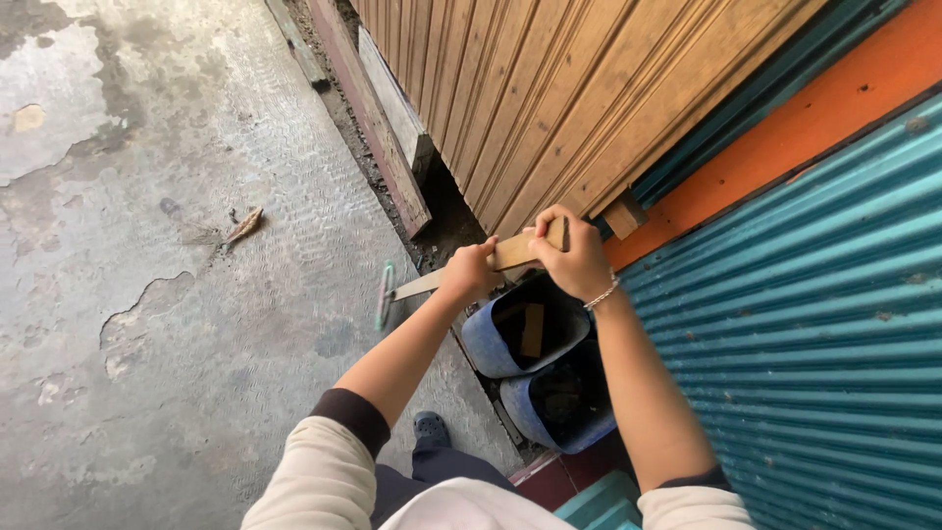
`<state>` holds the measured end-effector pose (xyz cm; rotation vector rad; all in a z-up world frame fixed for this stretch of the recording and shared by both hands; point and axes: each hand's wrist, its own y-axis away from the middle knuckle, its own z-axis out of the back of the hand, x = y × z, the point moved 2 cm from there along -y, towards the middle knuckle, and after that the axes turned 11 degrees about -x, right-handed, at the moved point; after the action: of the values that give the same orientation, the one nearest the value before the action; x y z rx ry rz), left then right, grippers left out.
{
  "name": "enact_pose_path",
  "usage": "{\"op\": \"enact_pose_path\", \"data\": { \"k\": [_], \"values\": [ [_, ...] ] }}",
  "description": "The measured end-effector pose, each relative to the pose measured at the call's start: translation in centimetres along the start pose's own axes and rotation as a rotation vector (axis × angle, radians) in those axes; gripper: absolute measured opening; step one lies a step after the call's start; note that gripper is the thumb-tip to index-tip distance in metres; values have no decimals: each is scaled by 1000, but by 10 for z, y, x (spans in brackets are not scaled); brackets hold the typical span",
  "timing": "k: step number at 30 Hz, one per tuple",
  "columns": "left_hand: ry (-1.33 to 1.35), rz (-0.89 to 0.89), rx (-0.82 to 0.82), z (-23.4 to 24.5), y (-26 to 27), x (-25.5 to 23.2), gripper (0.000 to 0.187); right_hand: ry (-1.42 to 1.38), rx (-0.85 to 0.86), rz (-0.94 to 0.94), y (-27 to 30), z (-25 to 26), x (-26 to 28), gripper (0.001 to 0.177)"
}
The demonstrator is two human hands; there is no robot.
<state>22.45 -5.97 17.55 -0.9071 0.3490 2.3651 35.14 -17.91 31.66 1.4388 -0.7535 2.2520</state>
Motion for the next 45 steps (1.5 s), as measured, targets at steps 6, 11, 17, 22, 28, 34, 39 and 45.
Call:
{"op": "enact_pose_path", "data": {
  "k": [6,11,17,22,28,34,39,45],
  "values": [
    [-194,6,44,-16,7,111,70,-425,63,-363,23,-86,-96,16],
    [-210,102,54,-40,39,179,69,-494,141,-410,53,-125,-140,18],
    [5,132,-42,-48,21,132,68,-361,269,-456,10,-81,-106,18],
    [207,69,-157,-50,-7,50,72,-11,215,-117,-31,-14,-44,9],
    [306,62,-148,-40,-17,-8,81,188,177,122,-33,17,11,12],
    [253,0,-159,0,-11,-39,83,285,125,71,-34,29,45,13],
    [30,100,-107,-2,-13,15,79,-74,190,-248,-34,-10,-14,11],
    [-106,124,0,-36,15,150,76,-503,93,-456,40,-113,-134,18]
  ]
}}
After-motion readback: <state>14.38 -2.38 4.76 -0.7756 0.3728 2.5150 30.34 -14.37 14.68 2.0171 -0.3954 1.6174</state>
